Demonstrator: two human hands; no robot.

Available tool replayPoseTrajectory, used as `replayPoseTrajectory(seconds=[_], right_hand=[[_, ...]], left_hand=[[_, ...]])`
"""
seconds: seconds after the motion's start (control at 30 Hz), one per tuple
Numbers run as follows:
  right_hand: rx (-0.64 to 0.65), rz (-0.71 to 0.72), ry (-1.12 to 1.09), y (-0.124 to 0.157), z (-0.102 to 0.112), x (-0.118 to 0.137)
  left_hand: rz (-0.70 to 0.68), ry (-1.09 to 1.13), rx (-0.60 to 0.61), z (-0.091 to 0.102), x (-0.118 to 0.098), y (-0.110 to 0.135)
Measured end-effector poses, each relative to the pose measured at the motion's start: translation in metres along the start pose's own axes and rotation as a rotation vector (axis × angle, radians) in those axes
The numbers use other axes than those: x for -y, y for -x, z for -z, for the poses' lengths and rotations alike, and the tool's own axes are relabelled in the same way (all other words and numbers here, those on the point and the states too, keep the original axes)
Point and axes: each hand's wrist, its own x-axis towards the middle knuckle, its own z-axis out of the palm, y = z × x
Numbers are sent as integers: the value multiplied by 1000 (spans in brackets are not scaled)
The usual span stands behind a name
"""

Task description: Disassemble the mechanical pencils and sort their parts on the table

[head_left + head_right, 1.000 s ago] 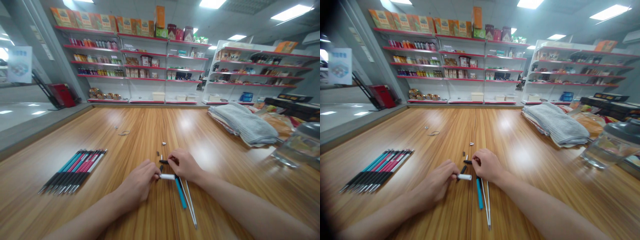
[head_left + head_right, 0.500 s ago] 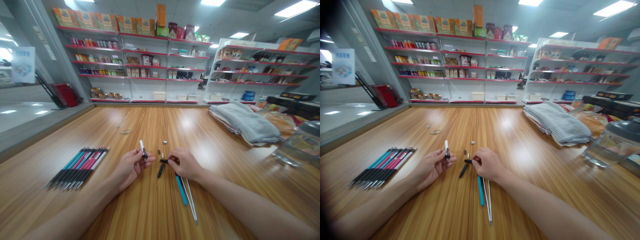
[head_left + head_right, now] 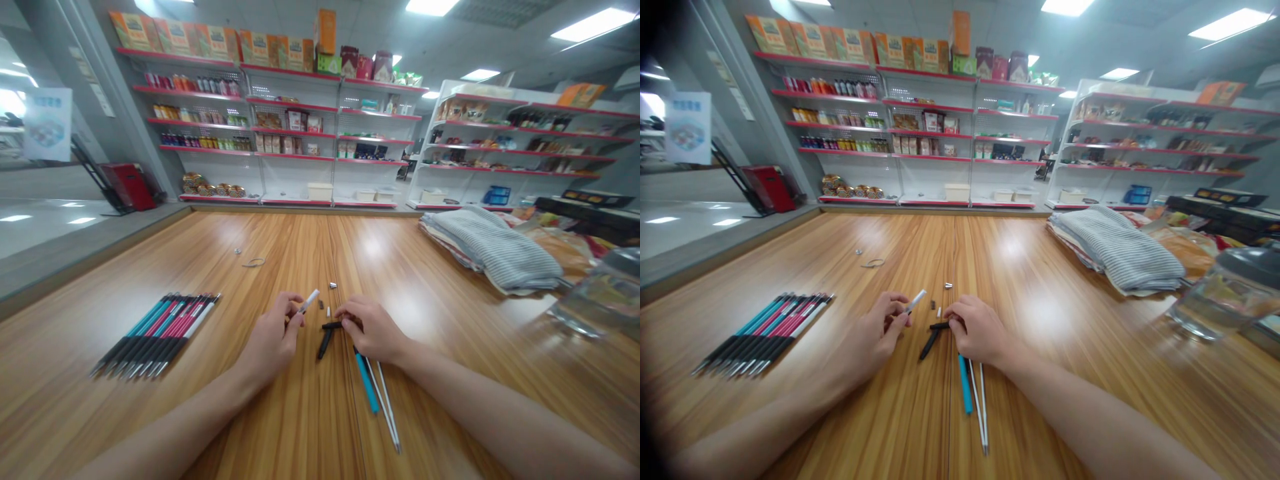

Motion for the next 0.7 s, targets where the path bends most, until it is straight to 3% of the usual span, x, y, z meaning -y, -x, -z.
replayPoseTrajectory(seconds=[0.1, 0.2, 0.47, 0.7], right_hand=[[28, 14, 5, 1, 0, 1], [26, 31, -6, 0, 0, 1], [-141, 128, -128, -3, 1, 8], [-67, 71, -69, -1, -1, 2]], left_hand=[[-152, -311, 19, 0, 5, 1], [-227, -408, 58, 3, 7, 0], [-211, -432, 92, 4, 0, 1], [-188, -512, 105, 4, 1, 1]])
